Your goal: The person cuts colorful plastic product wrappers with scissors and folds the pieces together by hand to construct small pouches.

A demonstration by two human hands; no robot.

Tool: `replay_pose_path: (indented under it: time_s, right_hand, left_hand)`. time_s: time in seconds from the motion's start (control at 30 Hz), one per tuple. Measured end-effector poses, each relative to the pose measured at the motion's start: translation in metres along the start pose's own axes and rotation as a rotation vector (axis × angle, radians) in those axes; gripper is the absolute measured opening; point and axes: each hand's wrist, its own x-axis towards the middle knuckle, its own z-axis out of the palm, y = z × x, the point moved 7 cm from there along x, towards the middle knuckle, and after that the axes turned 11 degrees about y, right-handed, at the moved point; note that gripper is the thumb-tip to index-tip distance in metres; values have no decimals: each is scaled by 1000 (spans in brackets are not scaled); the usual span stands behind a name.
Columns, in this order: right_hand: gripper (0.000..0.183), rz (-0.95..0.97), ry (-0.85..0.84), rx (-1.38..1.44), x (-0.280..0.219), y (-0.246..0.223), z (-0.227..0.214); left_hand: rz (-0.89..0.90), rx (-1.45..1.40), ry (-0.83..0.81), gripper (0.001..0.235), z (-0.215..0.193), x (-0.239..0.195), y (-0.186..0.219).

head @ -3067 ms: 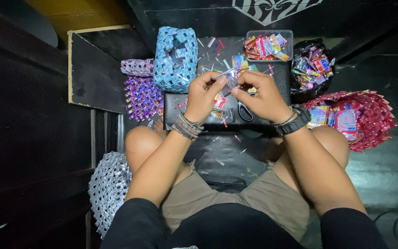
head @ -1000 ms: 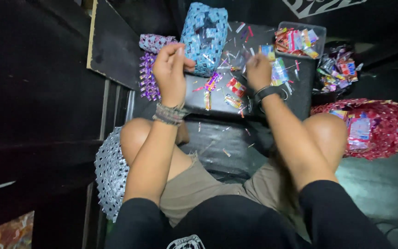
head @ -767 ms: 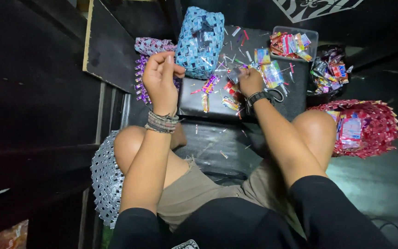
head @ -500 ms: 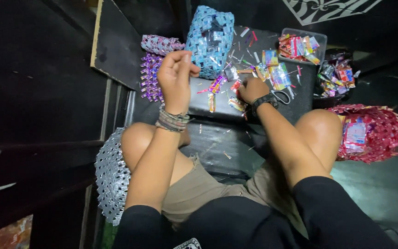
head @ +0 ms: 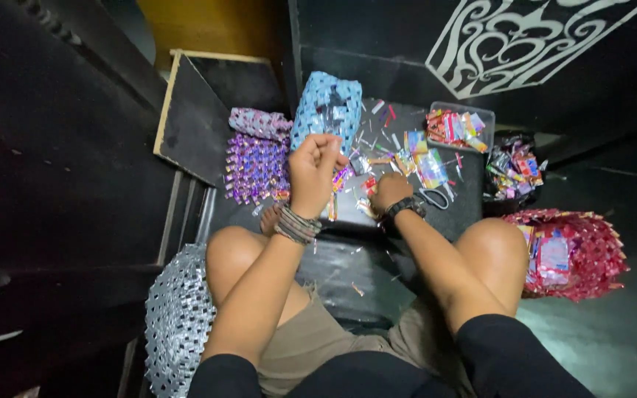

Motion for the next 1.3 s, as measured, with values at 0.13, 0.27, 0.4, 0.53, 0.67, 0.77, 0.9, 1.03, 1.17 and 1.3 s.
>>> replay_pose_path:
  time_s: [0.13, 0.27, 0.4, 0.53, 0.67, 0.77, 0.9, 1.03, 1.17, 1.3]
  right_hand:
    - [49, -13, -40, -6, 0, -2, 0]
    - [34, -115, 77, -18, 1, -11, -17]
    - [26, -107, 215, 132, 6, -9, -79]
    - [25, -19, 359, 787, 14, 14, -129]
    - [10, -55, 331, 1241, -40, 15, -229]
    - [13, -4, 355, 1310, -51, 56, -223]
    - [16, -8, 405, 1280, -64, 59, -231]
    - [16, -7, 380, 1322, -70, 57, -235]
    - [14, 8, 418, 1340, -73, 62, -239]
    - [15, 42, 409, 1368, -76, 66, -237]
  left_hand:
    - [-34, 57, -20, 15, 10, -7, -4]
    - [-27, 91, -31, 14, 15, -6, -9]
    - [-43, 94, -40, 14, 23, -4, -10]
    - [-52, 136, -81, 12, 34, -6, -26]
    - [27, 220, -220, 13, 61, -20, -10]
    - [101, 222, -302, 12, 83, -39, -1]
    - [173, 178, -369, 13, 102, -51, 12]
    - [185, 159, -357, 11, 111, -48, -1]
    - [93, 126, -355, 11, 121, -45, -15]
    - [32, 95, -376, 12, 131, -44, -31]
